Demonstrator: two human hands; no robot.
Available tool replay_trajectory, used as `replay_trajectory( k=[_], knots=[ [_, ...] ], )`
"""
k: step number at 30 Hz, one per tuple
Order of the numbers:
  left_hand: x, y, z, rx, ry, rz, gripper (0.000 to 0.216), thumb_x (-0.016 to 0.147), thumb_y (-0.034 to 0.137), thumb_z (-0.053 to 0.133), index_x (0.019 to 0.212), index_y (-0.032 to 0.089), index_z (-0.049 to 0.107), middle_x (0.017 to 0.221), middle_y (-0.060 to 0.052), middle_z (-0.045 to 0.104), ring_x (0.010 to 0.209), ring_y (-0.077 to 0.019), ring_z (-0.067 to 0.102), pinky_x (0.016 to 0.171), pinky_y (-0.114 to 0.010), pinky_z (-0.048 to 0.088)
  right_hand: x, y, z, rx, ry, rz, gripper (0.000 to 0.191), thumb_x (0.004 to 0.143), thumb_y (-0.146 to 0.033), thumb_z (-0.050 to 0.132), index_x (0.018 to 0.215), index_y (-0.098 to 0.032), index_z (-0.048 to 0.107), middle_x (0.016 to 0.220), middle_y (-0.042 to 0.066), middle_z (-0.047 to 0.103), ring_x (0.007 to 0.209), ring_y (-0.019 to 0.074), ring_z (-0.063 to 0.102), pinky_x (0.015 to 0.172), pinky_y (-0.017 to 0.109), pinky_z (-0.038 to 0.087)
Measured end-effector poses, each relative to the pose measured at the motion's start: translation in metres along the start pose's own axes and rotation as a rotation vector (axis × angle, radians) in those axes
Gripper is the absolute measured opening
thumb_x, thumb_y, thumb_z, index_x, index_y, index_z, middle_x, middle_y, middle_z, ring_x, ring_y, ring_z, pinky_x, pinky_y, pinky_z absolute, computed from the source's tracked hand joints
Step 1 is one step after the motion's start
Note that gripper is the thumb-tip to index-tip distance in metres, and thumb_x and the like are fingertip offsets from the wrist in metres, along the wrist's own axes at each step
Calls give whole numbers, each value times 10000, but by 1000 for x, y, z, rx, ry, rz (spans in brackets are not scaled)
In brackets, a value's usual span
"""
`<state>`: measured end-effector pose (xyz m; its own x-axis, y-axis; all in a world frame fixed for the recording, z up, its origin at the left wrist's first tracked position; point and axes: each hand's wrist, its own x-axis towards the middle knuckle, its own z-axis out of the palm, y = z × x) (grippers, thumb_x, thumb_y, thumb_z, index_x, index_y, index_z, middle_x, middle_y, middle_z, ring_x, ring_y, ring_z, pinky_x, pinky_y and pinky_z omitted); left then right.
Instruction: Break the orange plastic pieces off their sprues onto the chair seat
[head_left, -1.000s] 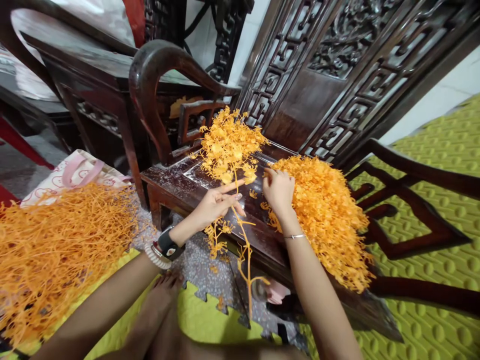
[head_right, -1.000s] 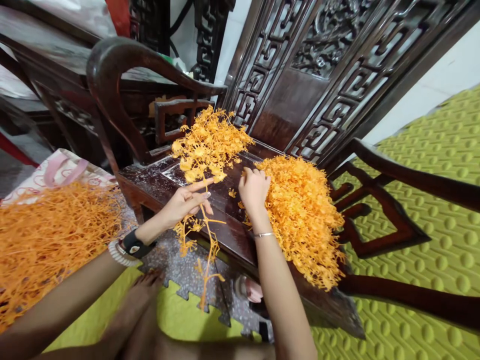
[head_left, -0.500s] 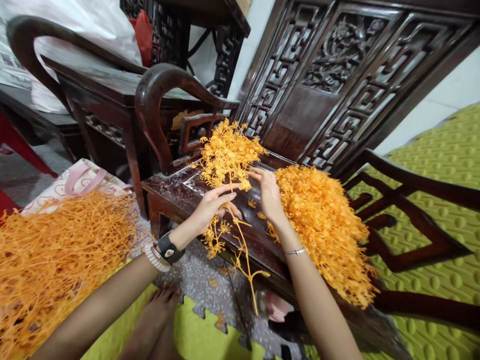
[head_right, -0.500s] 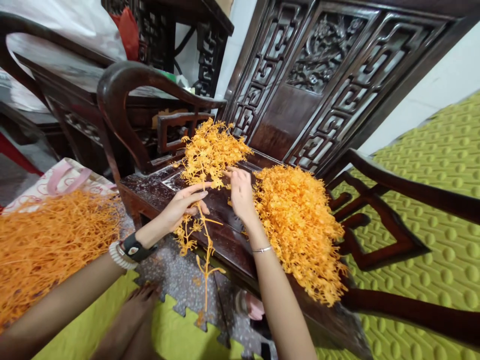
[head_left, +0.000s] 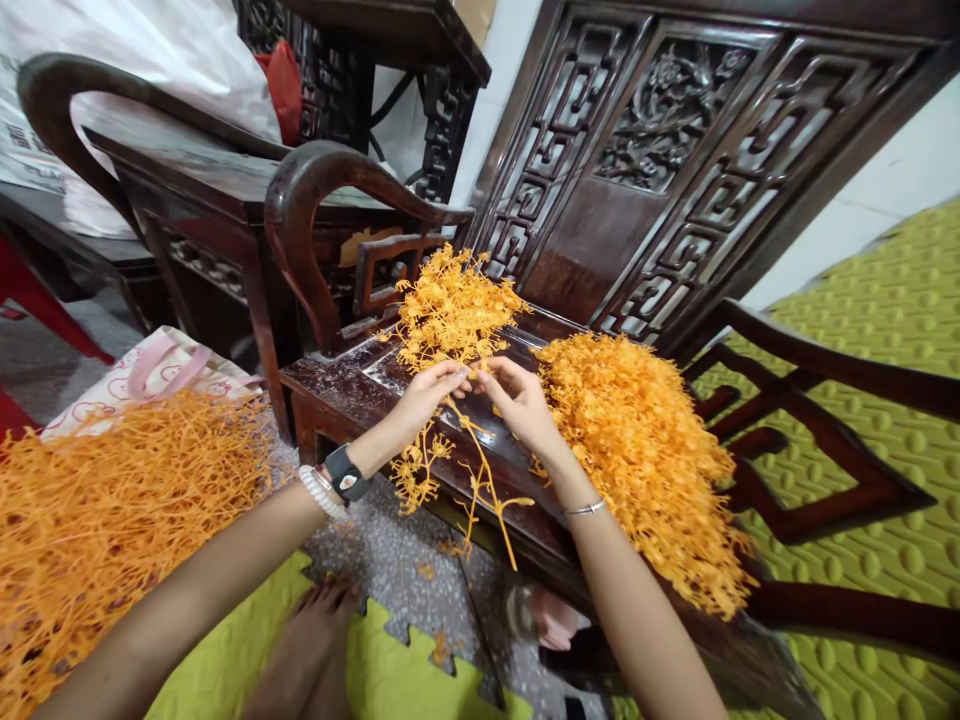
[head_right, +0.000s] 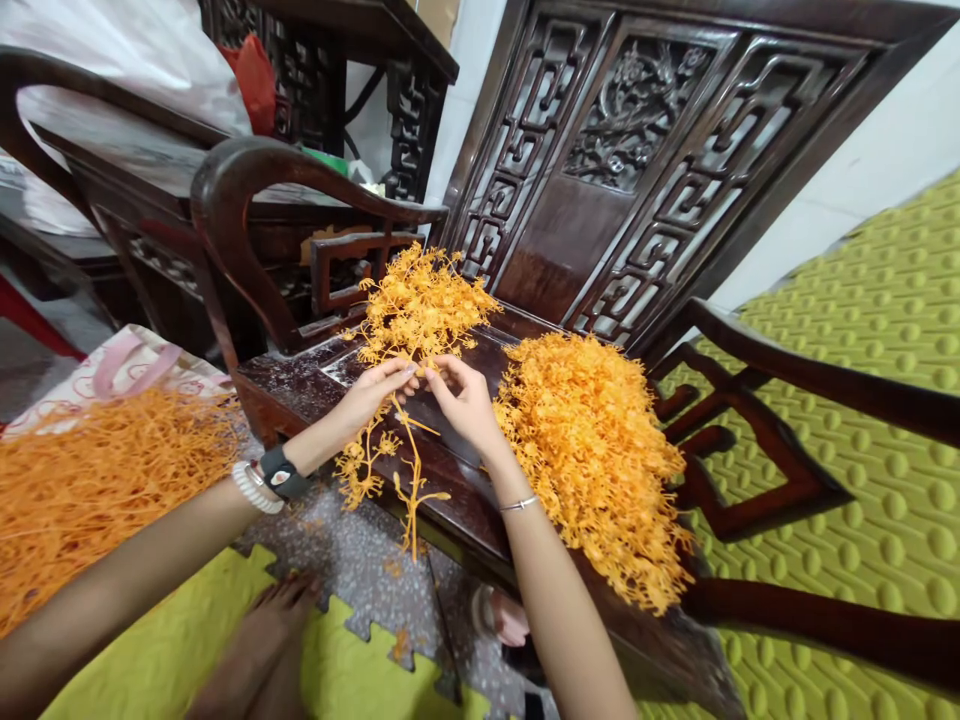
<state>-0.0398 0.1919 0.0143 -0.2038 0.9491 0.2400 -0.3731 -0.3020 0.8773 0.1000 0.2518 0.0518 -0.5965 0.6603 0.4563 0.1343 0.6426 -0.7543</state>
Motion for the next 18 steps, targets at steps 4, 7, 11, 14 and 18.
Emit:
replay_trajectory(
  k=[4, 7, 11, 14, 18],
  knots=[
    [-3, -4, -6, -21, 51, 75, 135, 747, 241, 655, 829, 139, 686, 717, 9, 614, 669, -83, 526, 673, -191, 396, 1, 3, -1, 72, 8, 41, 288, 770, -449, 643, 877, -188, 587, 733, 5, 618, 650, 139, 593, 665, 280, 491],
    [-5, -5, -9, -21, 90, 76, 168, 752, 248, 654, 871, 143, 709, 697, 12, 614, 655, -81, 517, 668, -194, 390, 0, 4, 0, 68, -9, 65, 273, 762, -428, 661, 852, -178, 599, 690, -3, 614, 636, 132, 587, 645, 265, 472],
    [-7, -5, -11, -18, 113, 72, 156, 748, 266, 663, 840, 150, 715, 653, 18, 599, 648, -92, 511, 682, -214, 384, 1, 5, 1, 91, -4, 113, 269, 755, -425, 668, 759, -165, 601, 665, 5, 627, 574, 111, 559, 596, 247, 448],
    [-8, -3, -10, -15, 89, 64, 158, 754, 285, 656, 681, 146, 678, 628, 20, 573, 638, -92, 496, 700, -226, 380, 1, 5, 0, 126, 7, 154, 285, 746, -433, 678, 708, -162, 596, 662, 15, 642, 546, 101, 548, 580, 242, 443],
    [-9, -2, -11, -26, 82, 42, 167, 752, 283, 645, 654, 148, 636, 648, 21, 563, 648, -92, 494, 691, -227, 375, 1, 2, 2, 200, -68, 178, 254, 764, -411, 667, 724, -165, 618, 693, 15, 658, 584, 99, 567, 635, 246, 457]
  ],
)
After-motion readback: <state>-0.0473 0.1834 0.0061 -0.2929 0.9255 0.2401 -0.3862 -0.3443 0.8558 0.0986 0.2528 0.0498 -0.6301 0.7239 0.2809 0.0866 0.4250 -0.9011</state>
